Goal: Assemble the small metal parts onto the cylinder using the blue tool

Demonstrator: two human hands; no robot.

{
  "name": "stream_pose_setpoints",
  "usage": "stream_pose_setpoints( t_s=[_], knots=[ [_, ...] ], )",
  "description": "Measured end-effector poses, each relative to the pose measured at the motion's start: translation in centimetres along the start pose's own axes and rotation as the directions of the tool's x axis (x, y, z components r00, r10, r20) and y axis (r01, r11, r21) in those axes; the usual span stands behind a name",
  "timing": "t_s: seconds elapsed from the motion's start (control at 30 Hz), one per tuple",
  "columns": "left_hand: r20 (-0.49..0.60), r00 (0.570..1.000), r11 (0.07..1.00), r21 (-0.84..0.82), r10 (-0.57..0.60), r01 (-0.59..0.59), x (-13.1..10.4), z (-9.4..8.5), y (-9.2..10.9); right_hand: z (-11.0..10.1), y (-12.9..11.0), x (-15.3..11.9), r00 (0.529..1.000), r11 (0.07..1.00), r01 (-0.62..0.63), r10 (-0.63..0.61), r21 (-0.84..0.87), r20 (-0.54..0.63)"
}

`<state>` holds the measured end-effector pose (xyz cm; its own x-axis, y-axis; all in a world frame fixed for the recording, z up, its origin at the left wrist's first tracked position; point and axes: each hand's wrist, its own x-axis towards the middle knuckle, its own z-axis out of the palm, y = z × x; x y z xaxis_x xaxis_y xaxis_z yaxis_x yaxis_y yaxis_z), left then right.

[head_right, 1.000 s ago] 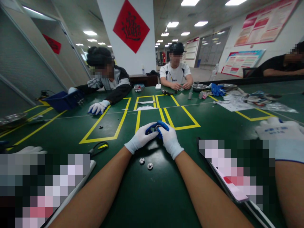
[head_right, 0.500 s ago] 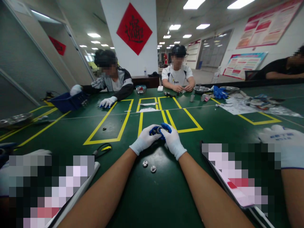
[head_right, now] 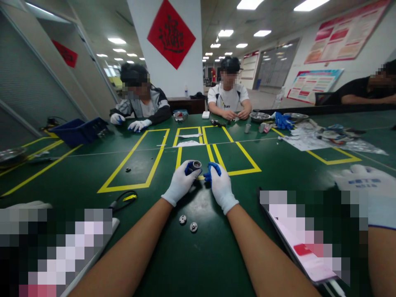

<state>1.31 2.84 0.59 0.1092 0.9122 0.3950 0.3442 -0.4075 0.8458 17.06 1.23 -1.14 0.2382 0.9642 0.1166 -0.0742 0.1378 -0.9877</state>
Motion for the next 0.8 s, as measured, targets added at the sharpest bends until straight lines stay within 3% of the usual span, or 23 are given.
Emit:
stream_pose_setpoints(
  t_s=[0.17, 0.33, 0.5, 0.7, 0.8],
  knots=[
    [-0.204, 0.976, 0.997, 0.011, -0.075, 0.079, 0.5, -0.3, -0.9, 0.7, 0.0, -0.7, 0.994, 0.933, 0.101, -0.108, -0.346, 0.001],
    [-0.241, 0.965, 0.995, -0.013, -0.099, 0.099, 0.5, -0.4, -1.0, 2.2, 1.0, 1.5, 0.942, 0.731, 0.287, -0.333, -0.619, 0.043],
    [-0.253, 0.96, 0.993, -0.043, -0.12, 0.113, 0.4, -0.6, -0.7, 5.2, 2.4, 8.2, 0.922, 0.473, 0.289, -0.371, -0.833, 0.11],
    [-0.237, 0.948, 0.977, -0.057, -0.211, 0.203, 0.5, -1.0, -0.1, 8.4, 4.1, 18.5, 0.936, 0.094, 0.315, -0.197, -0.944, 0.293],
    [-0.234, 0.937, 0.966, -0.06, -0.259, 0.252, 0.6, -1.0, -0.2, 9.5, 5.0, 24.0, 0.96, 0.024, 0.268, -0.09, -0.963, 0.265]
  ],
)
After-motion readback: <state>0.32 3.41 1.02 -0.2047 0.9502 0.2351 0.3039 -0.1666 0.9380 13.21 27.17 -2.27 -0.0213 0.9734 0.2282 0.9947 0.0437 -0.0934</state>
